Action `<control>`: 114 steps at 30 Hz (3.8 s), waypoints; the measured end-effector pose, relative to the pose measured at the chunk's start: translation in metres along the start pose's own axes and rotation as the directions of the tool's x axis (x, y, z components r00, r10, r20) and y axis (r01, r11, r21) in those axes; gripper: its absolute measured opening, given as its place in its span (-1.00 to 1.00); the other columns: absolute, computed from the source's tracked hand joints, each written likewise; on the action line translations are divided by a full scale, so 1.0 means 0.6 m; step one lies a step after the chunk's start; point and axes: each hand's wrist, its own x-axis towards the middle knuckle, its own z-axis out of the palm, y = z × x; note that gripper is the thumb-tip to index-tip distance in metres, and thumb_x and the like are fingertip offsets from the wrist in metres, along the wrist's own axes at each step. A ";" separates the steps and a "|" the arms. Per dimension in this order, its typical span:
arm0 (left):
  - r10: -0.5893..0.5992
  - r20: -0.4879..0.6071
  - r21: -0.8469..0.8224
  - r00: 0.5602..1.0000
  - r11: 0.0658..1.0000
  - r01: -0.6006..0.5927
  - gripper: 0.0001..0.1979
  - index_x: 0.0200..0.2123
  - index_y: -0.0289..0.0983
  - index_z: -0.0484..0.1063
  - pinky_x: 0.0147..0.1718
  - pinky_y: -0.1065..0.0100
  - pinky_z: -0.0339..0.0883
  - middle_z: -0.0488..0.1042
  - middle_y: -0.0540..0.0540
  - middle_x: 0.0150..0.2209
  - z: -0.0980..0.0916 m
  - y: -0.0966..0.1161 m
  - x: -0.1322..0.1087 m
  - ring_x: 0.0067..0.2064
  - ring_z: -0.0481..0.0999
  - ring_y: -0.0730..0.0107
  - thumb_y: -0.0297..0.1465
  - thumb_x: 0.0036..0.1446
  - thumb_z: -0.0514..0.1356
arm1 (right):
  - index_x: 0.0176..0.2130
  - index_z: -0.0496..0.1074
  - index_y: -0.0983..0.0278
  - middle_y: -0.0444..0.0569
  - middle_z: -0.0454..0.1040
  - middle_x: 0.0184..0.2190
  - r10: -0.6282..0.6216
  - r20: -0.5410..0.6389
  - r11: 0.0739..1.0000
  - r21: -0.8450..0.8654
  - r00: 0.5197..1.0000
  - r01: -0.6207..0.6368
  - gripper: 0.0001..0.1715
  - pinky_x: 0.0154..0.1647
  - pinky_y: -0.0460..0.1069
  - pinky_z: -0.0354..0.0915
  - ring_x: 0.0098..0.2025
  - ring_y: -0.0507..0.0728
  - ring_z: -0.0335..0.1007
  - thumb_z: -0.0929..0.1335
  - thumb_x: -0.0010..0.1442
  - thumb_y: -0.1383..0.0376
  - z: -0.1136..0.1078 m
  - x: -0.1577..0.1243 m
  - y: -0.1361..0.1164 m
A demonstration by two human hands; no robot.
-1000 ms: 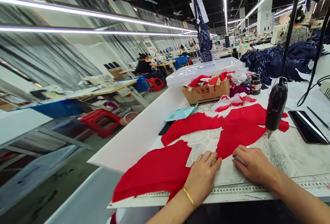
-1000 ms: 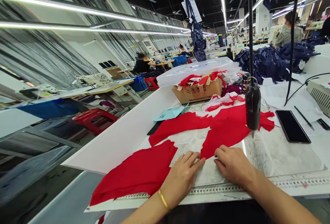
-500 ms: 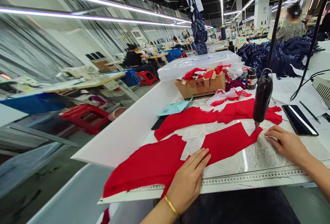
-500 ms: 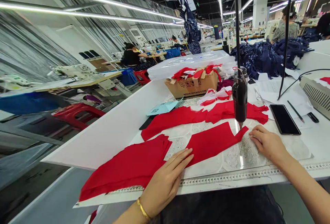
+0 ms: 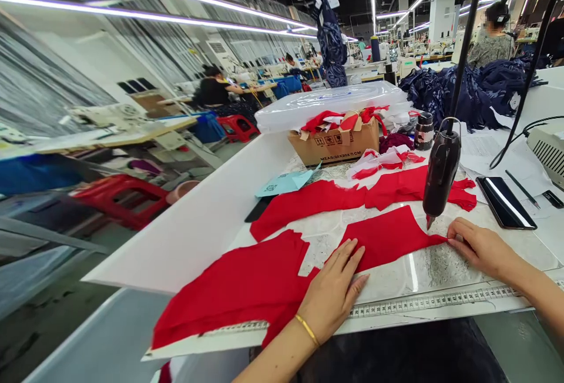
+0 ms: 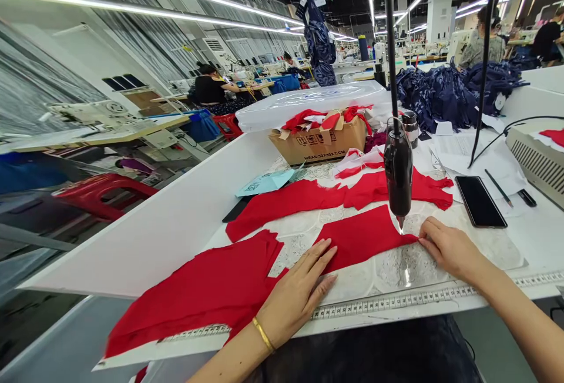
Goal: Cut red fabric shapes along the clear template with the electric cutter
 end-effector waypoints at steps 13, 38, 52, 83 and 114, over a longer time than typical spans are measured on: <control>0.018 -0.009 -0.020 1.000 1.000 -0.018 -0.47 0.42 -0.25 0.19 0.30 -0.08 0.31 0.21 -0.31 0.42 0.014 0.003 0.013 0.44 0.20 -0.05 -0.20 0.49 0.00 | 0.06 0.41 0.19 -0.19 0.43 -0.57 0.301 0.029 0.952 0.042 0.953 -0.302 -0.57 -0.48 -0.02 0.20 -0.52 0.14 0.41 0.22 0.24 0.19 -0.015 -0.018 0.008; -0.076 0.092 0.112 0.993 0.992 0.066 -0.75 0.07 -0.24 0.49 0.12 0.07 0.45 0.54 -0.21 0.04 -0.053 0.001 0.060 0.10 0.52 0.11 -0.44 0.39 0.13 | -0.16 0.55 0.10 -0.08 0.56 -0.48 0.000 -0.017 0.999 0.037 1.000 0.001 -0.66 -0.54 0.00 0.31 -0.59 0.12 0.41 0.33 0.26 -0.03 0.013 0.000 -0.030; -0.430 0.038 0.259 0.902 0.876 0.406 -0.75 0.05 -0.27 0.48 0.04 0.03 0.48 0.49 -0.17 0.09 -0.059 -0.143 0.155 0.07 0.53 0.15 -0.29 0.39 0.26 | 0.01 0.58 0.16 0.03 0.57 0.04 -0.049 0.173 0.971 -0.222 0.984 0.088 -0.66 -0.17 -0.01 0.34 0.03 0.23 0.55 0.26 0.40 0.33 0.069 0.276 -0.230; 0.013 -0.123 0.390 0.992 0.920 0.036 -0.82 -0.33 -0.27 0.49 -0.15 0.17 0.37 0.46 -0.17 -0.27 -0.067 -0.125 0.053 -0.15 0.42 0.15 -0.58 0.29 0.15 | -0.31 0.43 0.19 -0.08 0.56 -0.39 -0.387 -0.217 0.865 -0.422 0.896 0.271 -0.62 -0.63 -0.07 0.02 -0.59 0.04 0.38 0.13 0.42 0.31 0.074 0.064 -0.048; 0.246 -0.138 0.393 0.959 0.903 -0.175 -0.74 -0.28 -0.25 0.50 -0.25 0.24 0.34 0.47 -0.11 -0.31 -0.021 -0.031 0.054 -0.25 0.44 0.23 -0.68 0.26 0.10 | -0.21 0.53 0.20 -0.03 0.53 -0.33 -0.181 -0.337 0.957 -0.275 0.924 0.087 -0.53 -0.67 -0.14 0.31 -0.58 -0.02 0.41 0.14 0.49 0.11 0.032 -0.072 0.033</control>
